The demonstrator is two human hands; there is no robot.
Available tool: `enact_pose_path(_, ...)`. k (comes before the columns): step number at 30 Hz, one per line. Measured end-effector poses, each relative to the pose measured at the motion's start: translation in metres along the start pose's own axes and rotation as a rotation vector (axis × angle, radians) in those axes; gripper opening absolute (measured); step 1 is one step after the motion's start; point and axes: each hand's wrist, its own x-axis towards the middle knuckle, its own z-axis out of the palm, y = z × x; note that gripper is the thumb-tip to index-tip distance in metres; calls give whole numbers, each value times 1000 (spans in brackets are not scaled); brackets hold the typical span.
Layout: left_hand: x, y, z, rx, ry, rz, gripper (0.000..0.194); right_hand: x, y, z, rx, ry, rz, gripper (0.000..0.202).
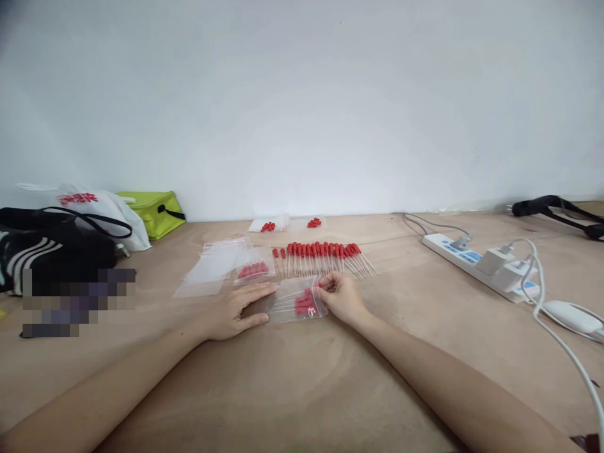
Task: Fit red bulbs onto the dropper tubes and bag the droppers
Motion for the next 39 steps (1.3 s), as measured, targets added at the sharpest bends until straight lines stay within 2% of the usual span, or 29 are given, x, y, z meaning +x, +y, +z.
enact_pose_path(3, 0, -1, 1, -13, 8, 6, 51, 2, 2, 1, -169, -23, -80, 25)
enact_pose_path(6, 0, -2, 2, -17, 11, 3, 51, 3, -4, -1, -234, -132, -148, 24)
enact_pose_path(8, 0, -2, 1, -10, 8, 0, 51, 6, -9, -7, -284, -158, -165, 25)
enact_pose_path(10, 0, -1, 1, 4, -8, -6, 50, 14, -12, -19, -400, -53, -161, 24)
enact_pose_path(13, 0, 0, 0, 7, -28, -7, 45, 32, -9, -43, -646, 220, -133, 21)
enact_pose_path(16, 0, 0, 0, -19, -21, 10, 41, 46, 2, -62, -820, 326, -17, 29)
enact_pose_path(18, 0, -2, 0, -34, -11, 17, 40, 52, 9, -68, -868, 311, 36, 34)
enact_pose_path(21, 1, -3, 1, -30, -5, 15, 40, 56, 13, -67, -900, 275, 54, 32)
enact_pose_path(26, 1, -2, 1, -4, -18, 12, 40, 60, 4, -62, -955, 181, 68, 20)
enact_pose_path(30, 0, -1, 0, 1, -22, 4, 40, 64, -4, -64, -946, 67, 139, 35)
enact_pose_path(39, 0, 0, 1, 0, -28, -5, 40, 70, -9, -65, -946, 126, 181, 33)
